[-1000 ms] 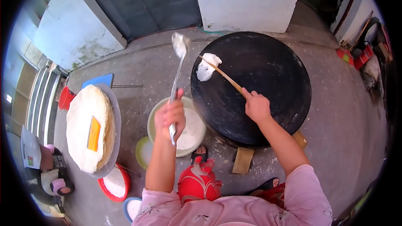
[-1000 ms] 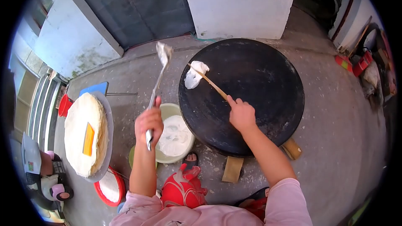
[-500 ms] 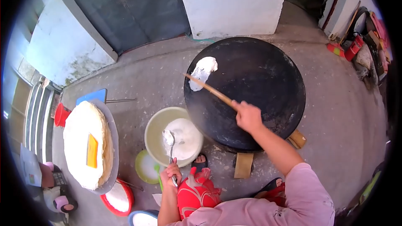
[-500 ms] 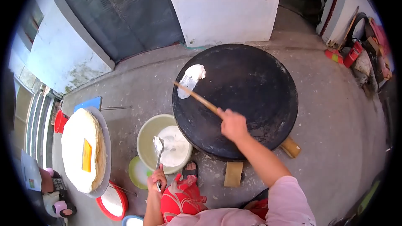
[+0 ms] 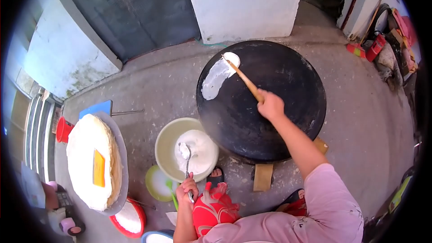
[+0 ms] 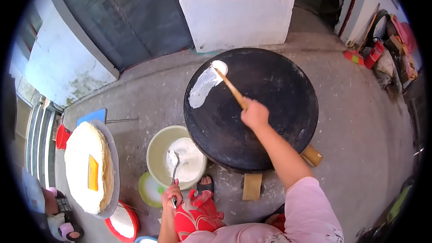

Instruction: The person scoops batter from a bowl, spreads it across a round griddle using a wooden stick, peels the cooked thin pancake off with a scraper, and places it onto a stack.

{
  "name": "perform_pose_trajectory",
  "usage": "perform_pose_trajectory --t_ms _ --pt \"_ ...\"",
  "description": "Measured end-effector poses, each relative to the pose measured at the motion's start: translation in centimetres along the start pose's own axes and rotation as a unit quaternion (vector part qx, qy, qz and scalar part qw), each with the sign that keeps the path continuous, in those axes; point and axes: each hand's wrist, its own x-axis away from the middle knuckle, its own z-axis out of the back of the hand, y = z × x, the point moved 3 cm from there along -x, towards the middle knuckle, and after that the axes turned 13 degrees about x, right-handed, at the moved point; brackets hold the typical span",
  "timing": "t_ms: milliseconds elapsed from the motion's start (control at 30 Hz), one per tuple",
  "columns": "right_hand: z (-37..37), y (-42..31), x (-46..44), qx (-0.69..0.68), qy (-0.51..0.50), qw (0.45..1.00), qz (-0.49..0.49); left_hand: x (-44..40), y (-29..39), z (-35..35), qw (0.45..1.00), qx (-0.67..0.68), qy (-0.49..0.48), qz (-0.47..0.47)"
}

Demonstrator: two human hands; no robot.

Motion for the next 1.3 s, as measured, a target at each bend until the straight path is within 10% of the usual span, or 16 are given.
perform_pose_trajectory --t_ms 233,400,533,667,800,933,1033,1133,1300 --pt "0.4 3.2 -0.8 0.136 0.033 0.99 0.019 -0.5 0.7 0.2 1.0 -0.01 0.012 -0.019" --pt "0.0 -1.9 1.6 -0.062 -0.044 0.997 -0.006 -0.8 1.0 0.1 0.999 -0.026 0.018 -0.017" --pt "-0.3 0.0 -2.7 0.213 -0.022 0.976 0.023 -0.6 0.9 0.3 0.999 -0.029 0.029 -0.022" --pt "-0.2 1.1 -0.7 0.016 -0.007 0.996 -0.082 -0.7 1.6 0.4 0.999 -0.023 0.034 -0.018" --pt "0.6 -1.7 4.3 0.043 -0.025 0.996 0.079 -1.1 1.1 0.0 0.999 -0.022 0.033 -0.034" --pt "0.7 3.9 -1.7 0.181 -0.018 0.982 -0.04 -0.4 0.6 -0.2 0.999 -0.02 0.042 -0.026" --pt "1.1 1.9 -0.4 0.032 -0.074 0.987 -0.137 -0.9 1.5 0.0 0.999 -0.017 0.039 -0.013" --pt "0.7 -2.1 -0.3 0.096 -0.063 0.993 0.011 -1.3 1.7 0.3 0.998 -0.041 0.025 -0.027" --pt "1.2 3.5 -3.2 0.168 -0.037 0.982 -0.083 -0.7 1.4 -0.1 0.998 -0.036 0.046 -0.022"
